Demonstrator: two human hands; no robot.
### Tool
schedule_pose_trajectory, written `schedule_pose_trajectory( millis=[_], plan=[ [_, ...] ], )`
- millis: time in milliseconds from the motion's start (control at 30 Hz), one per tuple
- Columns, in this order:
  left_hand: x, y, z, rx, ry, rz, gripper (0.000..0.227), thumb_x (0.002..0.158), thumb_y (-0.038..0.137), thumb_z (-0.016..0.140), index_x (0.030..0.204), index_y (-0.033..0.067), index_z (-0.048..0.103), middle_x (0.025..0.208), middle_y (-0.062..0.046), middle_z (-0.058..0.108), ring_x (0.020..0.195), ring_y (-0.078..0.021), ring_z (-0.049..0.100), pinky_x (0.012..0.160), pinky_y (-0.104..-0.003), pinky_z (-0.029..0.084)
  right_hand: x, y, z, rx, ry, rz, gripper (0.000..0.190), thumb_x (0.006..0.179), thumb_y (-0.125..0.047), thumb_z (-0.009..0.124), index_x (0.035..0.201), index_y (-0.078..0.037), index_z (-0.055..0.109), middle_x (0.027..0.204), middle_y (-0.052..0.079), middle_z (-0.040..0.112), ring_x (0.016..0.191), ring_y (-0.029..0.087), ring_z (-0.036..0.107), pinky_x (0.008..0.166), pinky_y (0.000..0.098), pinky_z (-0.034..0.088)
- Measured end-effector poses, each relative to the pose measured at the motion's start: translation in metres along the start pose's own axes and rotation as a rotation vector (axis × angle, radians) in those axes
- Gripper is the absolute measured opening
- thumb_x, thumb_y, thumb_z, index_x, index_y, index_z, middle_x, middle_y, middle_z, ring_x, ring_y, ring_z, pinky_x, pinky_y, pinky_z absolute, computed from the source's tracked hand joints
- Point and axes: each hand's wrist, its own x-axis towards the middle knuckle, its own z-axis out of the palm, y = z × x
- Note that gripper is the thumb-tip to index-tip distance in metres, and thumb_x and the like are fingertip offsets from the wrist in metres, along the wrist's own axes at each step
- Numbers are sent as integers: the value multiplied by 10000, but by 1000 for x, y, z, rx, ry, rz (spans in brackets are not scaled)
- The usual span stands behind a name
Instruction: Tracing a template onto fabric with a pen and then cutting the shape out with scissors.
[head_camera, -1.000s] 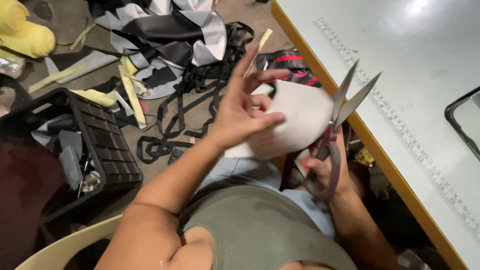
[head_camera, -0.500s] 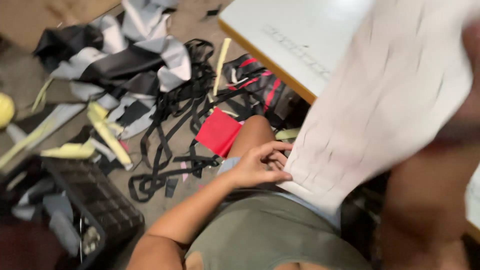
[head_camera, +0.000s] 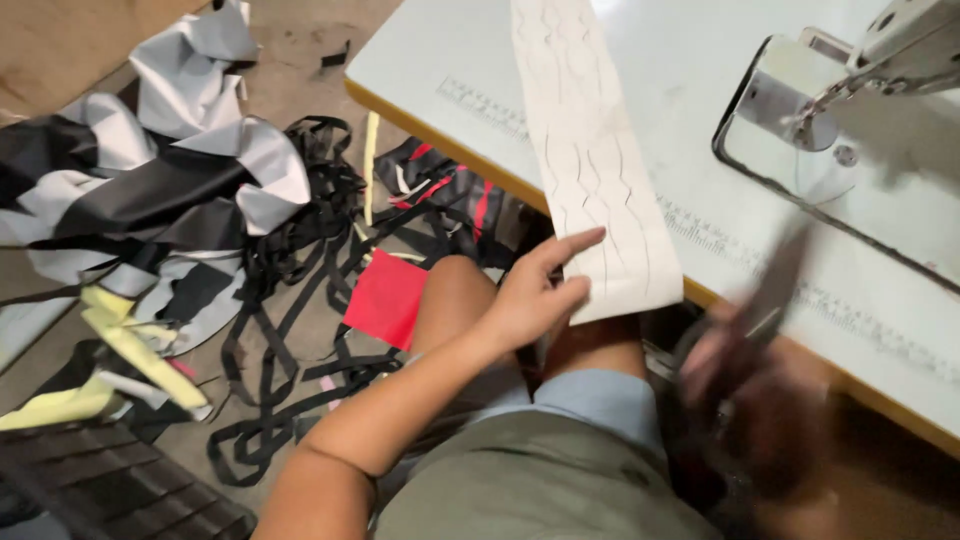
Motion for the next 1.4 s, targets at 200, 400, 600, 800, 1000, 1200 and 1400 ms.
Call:
schedule_pose_trajectory(
  millis=[200, 400, 600, 800, 1000, 1200, 1400],
  plan=[
    [12, 22, 0, 69, 78, 337, 786, 963, 264, 680, 1623, 128, 276, 1668, -124, 398, 1502, -235, 473, 1057, -272, 519, -84, 67, -27, -728, 16, 184, 856, 831, -682, 588, 1442, -82, 557, 923, 7, 717, 788, 100, 634, 687, 218, 451],
    [6, 36, 24, 88, 149, 490, 811, 1050, 235, 677, 1659, 86, 163, 1740, -146, 253, 1641, -300, 326, 1343, -369, 344, -34, 22, 45, -623, -54, 230, 979, 829, -713, 590, 1545, -61, 448, 996, 41, 618, 802, 119, 527, 726, 248, 422],
    [-6, 40, 23, 110, 335, 192, 894, 902, 361, 744, 1622, 226, 231, 1677, -77, 419, 588, -72, 495, 593, -200, 508, -13, 33, 58, -571, -80, 55, 1071, 823, -836, 587, 1509, -26, 447, 945, 55, 595, 867, 126, 560, 754, 268, 425],
    [-12, 34, 20, 87, 317, 360, 848, 968, 303, 741, 1640, 148, 247, 1387, -61, 632, 631, -73, 452, 591, -201, 458, -16, 43, 53, -648, -103, 25, 994, 840, -787, 596, 1466, -27, 462, 990, 64, 610, 825, 136, 586, 785, 281, 525],
    [-11, 32, 16, 52, 223, 380, 835, 994, 256, 734, 1646, 210, 213, 1721, -136, 366, 508, -40, 531, 580, -157, 505, -15, 37, 58, -795, -64, 5, 903, 836, -846, 518, 1335, -94, 560, 823, -10, 608, 617, 55, 509, 548, 198, 416],
    [-7, 34, 11, 152, 191, 401, 857, 974, 276, 764, 1642, 229, 229, 1649, -88, 491, 543, -55, 533, 642, -175, 552, -18, 39, 55, -809, 6, 8, 810, 838, -820, 527, 1206, -106, 628, 679, -12, 602, 540, 61, 515, 496, 216, 405],
    [-9, 25, 17, 278, 87, 510, 850, 1022, 287, 747, 1664, 220, 194, 1704, -85, 425, 571, -73, 564, 651, -219, 560, 1, 20, 83, -739, -57, -58, 732, 898, -840, 464, 837, -111, 484, 626, -35, 489, 499, 62, 386, 485, 236, 295]
  ],
)
